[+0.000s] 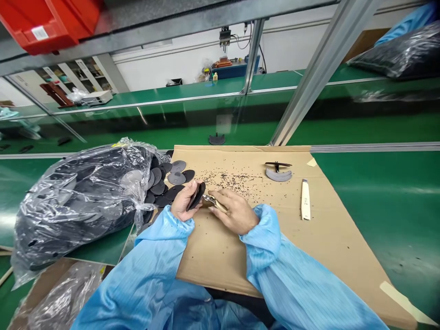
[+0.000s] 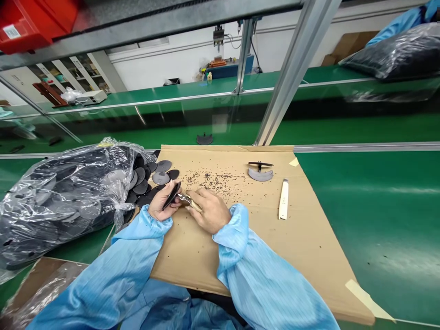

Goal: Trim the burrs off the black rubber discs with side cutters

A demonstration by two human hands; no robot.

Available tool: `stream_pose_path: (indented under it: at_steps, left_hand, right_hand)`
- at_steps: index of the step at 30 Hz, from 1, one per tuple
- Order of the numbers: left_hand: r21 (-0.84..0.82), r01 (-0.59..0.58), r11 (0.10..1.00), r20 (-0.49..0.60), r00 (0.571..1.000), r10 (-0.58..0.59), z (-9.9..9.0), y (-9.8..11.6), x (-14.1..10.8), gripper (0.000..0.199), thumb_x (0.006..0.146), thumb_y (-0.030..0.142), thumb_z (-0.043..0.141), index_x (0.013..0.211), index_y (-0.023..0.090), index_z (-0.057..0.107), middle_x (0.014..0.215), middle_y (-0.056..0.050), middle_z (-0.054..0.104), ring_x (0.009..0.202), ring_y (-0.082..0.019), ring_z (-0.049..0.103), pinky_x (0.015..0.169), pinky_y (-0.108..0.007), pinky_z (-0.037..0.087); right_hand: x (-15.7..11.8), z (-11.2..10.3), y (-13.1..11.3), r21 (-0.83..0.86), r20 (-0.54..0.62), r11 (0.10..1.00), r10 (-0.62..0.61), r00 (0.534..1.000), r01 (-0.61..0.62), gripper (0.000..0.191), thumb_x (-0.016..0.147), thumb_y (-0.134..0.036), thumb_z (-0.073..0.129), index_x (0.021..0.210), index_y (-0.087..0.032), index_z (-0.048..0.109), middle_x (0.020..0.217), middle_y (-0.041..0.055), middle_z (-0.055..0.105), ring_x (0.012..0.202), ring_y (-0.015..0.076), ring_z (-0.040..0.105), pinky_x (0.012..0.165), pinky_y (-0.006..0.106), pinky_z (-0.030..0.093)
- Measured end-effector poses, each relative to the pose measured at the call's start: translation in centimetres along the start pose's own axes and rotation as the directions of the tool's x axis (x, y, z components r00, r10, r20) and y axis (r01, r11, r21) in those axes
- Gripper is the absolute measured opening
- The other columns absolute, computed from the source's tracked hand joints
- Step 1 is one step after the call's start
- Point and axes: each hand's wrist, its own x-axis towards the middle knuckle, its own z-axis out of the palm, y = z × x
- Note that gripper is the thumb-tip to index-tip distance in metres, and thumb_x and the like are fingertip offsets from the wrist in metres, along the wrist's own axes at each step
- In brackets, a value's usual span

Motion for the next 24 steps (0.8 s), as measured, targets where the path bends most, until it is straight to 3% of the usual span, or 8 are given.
stream_pose_path:
  at_steps: [16,24]
  left_hand:
    - [0.036,0.021,0.999,-0.005,1.000,-0.021,0.2,0.2,-0.1,0.027,0.075,0.034,0.072,0.087,0.016,0.055,0.058,0.004,0.046,0.041,-0.005,0.043,0.031,-0.012,0.023]
    - [0.062,-0.014,0.998,-0.036,0.999,0.016,-0.4,-0.4,0.4,0.030,0.073,0.036,0.075,0.085,0.016,0.056,0.058,0.004,0.047,0.040,-0.004,0.041,0.032,-0.013,0.026]
  right_hand:
    - [0.0,-0.2,-0.6,-0.100,0.086,0.995,0.002,0.996,0.007,0.036,0.090,-0.031,0.052,0.124,-0.020,0.055,0.096,0.0073,0.060,0.085,0.0196,0.058,0.078,0.031,0.047]
    - [0.4,-0.6,-1.2,-0.373,0.141,0.928,0.046,0.989,0.010,0.029,0.088,-0.023,0.054,0.115,-0.018,0.059,0.090,0.0079,0.061,0.080,0.0204,0.054,0.073,0.030,0.043]
